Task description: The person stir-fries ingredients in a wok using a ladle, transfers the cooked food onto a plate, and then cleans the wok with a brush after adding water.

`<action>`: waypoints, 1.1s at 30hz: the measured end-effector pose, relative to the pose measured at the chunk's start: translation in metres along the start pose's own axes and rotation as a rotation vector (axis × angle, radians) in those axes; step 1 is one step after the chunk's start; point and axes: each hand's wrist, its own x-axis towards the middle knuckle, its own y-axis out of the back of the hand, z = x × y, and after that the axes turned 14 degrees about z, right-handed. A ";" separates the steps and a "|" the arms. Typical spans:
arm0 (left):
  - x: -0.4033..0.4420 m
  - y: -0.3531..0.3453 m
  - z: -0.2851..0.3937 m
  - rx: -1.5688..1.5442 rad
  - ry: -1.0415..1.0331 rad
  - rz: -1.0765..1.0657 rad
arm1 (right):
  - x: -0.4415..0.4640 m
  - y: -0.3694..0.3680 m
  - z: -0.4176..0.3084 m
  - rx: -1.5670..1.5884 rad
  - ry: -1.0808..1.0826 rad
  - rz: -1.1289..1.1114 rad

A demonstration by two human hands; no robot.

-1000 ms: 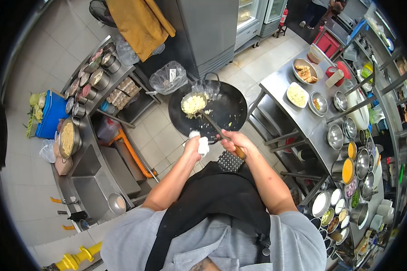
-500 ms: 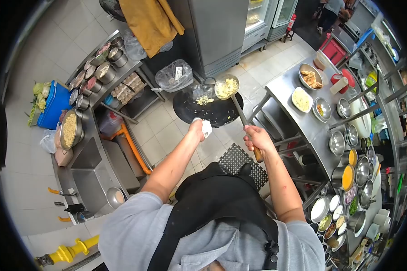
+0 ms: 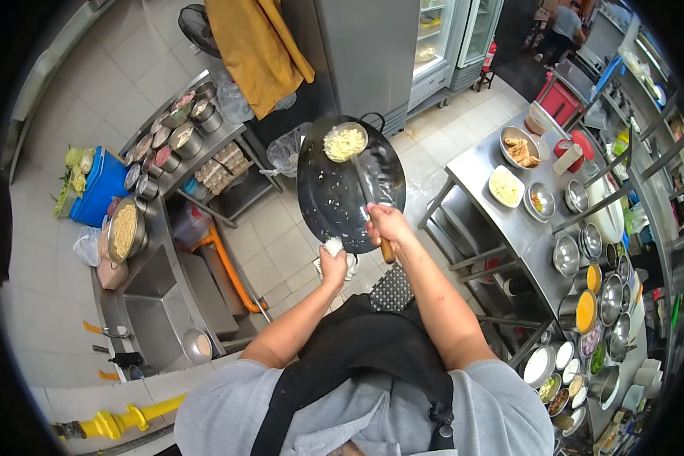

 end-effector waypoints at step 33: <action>0.028 0.027 -0.042 -0.245 -0.098 0.052 | -0.007 0.039 0.032 -0.142 0.019 0.147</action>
